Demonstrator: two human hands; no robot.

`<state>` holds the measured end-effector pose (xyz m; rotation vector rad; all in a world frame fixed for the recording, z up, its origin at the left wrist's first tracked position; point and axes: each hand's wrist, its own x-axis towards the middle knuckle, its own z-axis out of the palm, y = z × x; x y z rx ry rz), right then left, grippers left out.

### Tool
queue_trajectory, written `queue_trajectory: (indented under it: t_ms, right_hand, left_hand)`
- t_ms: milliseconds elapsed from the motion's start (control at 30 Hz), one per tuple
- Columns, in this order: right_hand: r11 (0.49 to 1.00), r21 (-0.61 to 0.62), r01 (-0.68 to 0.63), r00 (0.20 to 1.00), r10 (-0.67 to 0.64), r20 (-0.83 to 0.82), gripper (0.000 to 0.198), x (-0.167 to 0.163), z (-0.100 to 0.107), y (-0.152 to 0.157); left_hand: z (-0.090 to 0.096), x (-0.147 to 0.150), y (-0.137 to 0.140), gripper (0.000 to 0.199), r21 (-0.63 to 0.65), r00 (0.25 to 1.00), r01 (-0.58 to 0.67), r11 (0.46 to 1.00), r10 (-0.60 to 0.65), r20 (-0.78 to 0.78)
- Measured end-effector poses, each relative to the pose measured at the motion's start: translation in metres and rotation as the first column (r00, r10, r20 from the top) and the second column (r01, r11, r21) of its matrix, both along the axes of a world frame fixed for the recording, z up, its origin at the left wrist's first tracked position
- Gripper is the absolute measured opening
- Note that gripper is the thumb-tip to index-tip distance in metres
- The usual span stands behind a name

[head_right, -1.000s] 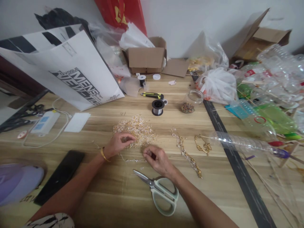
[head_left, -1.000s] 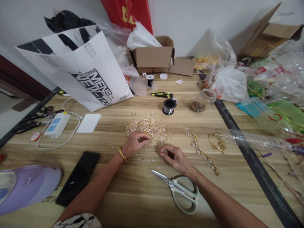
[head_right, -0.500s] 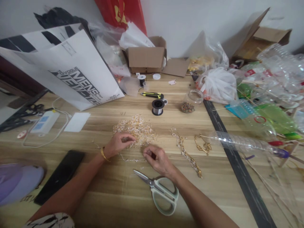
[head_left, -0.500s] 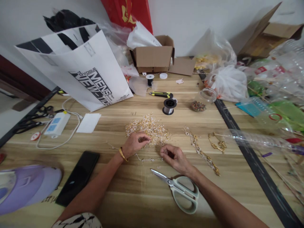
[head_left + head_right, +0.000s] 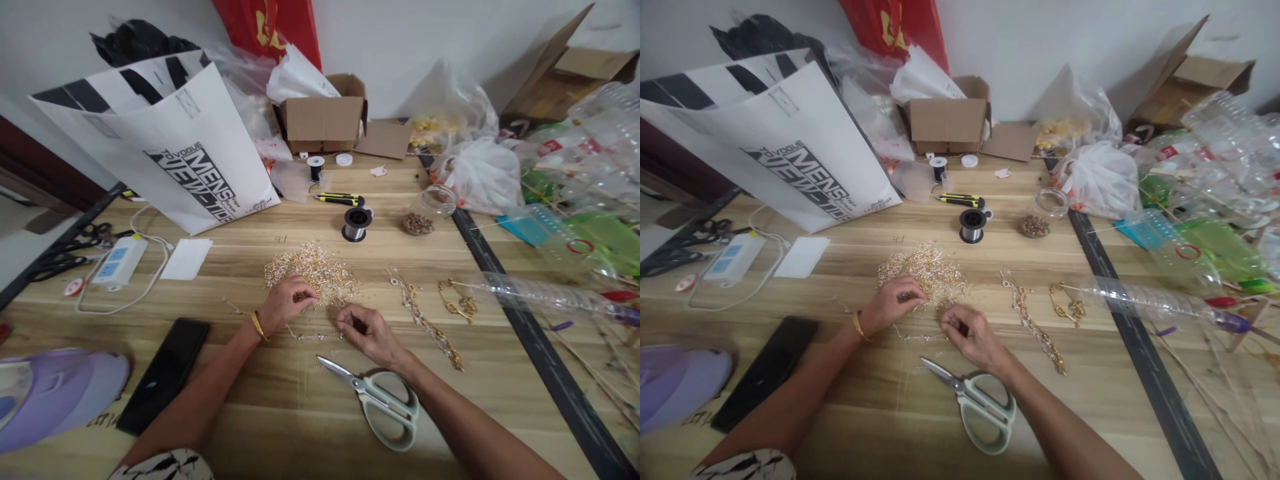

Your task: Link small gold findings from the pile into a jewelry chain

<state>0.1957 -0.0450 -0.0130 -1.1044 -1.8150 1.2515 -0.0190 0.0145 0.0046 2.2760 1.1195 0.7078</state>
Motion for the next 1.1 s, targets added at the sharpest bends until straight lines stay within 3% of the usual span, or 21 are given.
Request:
queue_trajectory:
  t_ms: [767,1100]
  right_hand:
    - [1.000,-0.001,-0.007,1.000,0.007,-0.013,0.014,0.000,0.001,0.000]
    - [1.000,-0.017,-0.003,1.000,0.003,-0.012,0.018,0.000,0.001,0.000]
  left_hand:
    - [-0.008,0.001,-0.001,0.009,0.032,0.998,0.060,0.998,-0.059,-0.016]
    - [0.002,-0.008,0.004,0.008,0.027,0.998,0.035,0.999,-0.033,-0.059]
